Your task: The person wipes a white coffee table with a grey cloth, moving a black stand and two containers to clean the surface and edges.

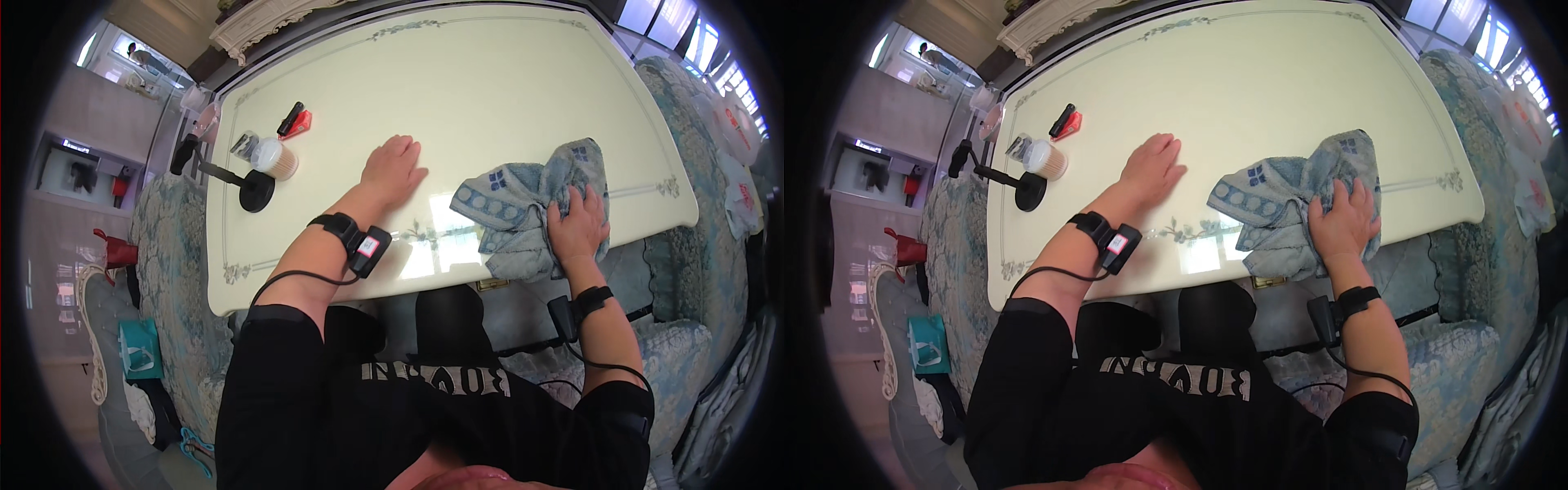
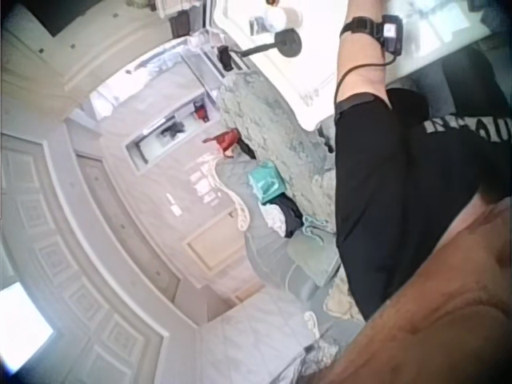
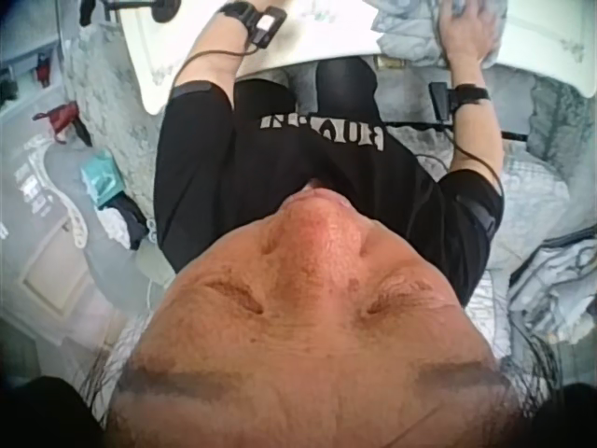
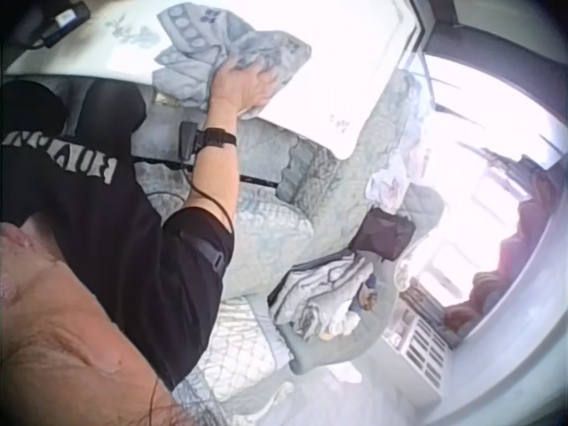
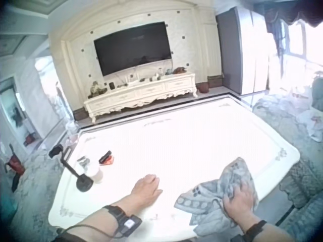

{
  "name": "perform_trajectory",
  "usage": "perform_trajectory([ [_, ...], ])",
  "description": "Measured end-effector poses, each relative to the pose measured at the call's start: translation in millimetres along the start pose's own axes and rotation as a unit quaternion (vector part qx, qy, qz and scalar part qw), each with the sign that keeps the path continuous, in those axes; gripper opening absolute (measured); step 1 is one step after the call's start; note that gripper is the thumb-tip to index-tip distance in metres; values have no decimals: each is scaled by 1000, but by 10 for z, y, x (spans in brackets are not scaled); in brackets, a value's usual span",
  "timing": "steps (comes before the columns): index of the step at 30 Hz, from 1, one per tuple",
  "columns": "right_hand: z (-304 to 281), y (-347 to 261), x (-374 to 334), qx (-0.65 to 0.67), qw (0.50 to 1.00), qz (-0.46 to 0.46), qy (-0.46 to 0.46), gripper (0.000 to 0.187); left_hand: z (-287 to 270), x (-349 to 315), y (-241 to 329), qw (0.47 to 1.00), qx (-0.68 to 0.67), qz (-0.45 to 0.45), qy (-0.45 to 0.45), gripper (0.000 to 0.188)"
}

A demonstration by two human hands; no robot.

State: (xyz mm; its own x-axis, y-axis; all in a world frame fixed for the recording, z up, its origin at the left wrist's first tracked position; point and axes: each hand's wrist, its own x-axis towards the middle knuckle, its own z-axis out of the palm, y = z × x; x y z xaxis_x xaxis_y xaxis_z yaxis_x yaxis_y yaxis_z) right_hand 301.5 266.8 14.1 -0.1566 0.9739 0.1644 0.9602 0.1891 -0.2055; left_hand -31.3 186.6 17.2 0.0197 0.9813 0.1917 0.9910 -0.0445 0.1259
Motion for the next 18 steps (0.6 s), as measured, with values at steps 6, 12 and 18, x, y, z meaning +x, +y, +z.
perform_trajectory([
  [6,7,18,-14,1,1000,0,4,52,63,578,-249,992,33,-113,-56,43],
  [12,20,-15,-43,6,1000,-10,7,52,226,857,-439,977,67,-202,-19,47],
  [18,26,44,-43,2,1000,-11,5,51,202,880,-334,986,33,-105,-122,52],
])
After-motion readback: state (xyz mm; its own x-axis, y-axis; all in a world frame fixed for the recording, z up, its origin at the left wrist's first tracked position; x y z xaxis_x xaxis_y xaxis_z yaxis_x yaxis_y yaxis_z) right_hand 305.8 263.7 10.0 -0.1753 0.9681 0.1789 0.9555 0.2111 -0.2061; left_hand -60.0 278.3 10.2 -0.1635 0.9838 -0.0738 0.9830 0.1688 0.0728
